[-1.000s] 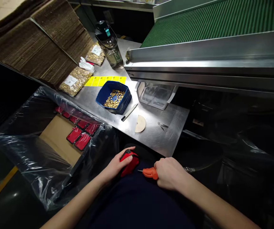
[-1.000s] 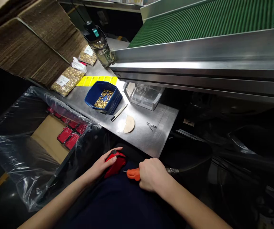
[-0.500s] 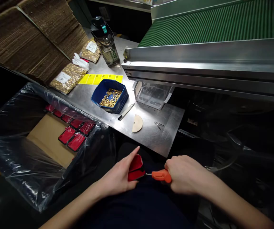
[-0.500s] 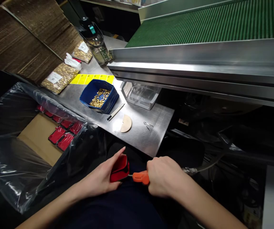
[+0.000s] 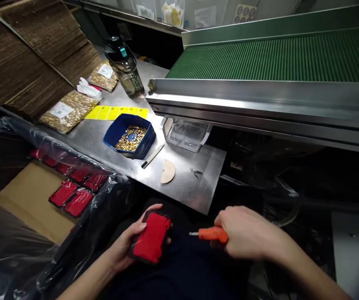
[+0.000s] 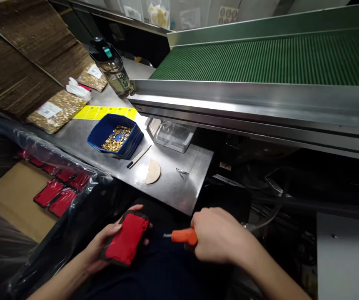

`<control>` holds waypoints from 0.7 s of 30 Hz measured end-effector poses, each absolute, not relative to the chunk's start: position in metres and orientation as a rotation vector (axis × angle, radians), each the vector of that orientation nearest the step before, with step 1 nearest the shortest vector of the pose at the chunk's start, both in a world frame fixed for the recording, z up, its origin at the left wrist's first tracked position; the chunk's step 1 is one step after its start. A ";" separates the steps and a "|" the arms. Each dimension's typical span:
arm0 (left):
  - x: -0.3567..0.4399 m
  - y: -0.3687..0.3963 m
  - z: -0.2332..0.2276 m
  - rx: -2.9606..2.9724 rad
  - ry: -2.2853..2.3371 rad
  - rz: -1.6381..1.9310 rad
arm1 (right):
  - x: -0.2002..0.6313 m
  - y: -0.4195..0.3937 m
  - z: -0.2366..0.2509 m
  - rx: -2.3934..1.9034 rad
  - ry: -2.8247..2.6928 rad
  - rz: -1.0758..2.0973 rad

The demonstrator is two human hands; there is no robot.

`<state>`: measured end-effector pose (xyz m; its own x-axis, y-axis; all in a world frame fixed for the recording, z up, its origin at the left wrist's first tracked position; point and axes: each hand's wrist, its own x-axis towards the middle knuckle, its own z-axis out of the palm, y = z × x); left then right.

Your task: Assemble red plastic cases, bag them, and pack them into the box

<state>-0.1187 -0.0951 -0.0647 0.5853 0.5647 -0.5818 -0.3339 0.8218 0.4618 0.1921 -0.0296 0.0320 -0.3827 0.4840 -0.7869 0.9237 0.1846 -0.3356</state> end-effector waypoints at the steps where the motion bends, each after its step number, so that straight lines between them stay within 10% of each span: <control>1: -0.120 -0.100 -0.072 0.188 0.708 0.563 | 0.197 -0.038 0.027 1.317 1.937 -1.155; 15: -0.099 -0.062 -0.069 0.305 0.317 0.405 | 0.257 -0.059 -0.047 1.287 2.448 -1.168; 21: -0.076 -0.052 -0.070 0.296 0.828 0.566 | 0.313 -0.047 -0.078 1.792 2.352 -0.435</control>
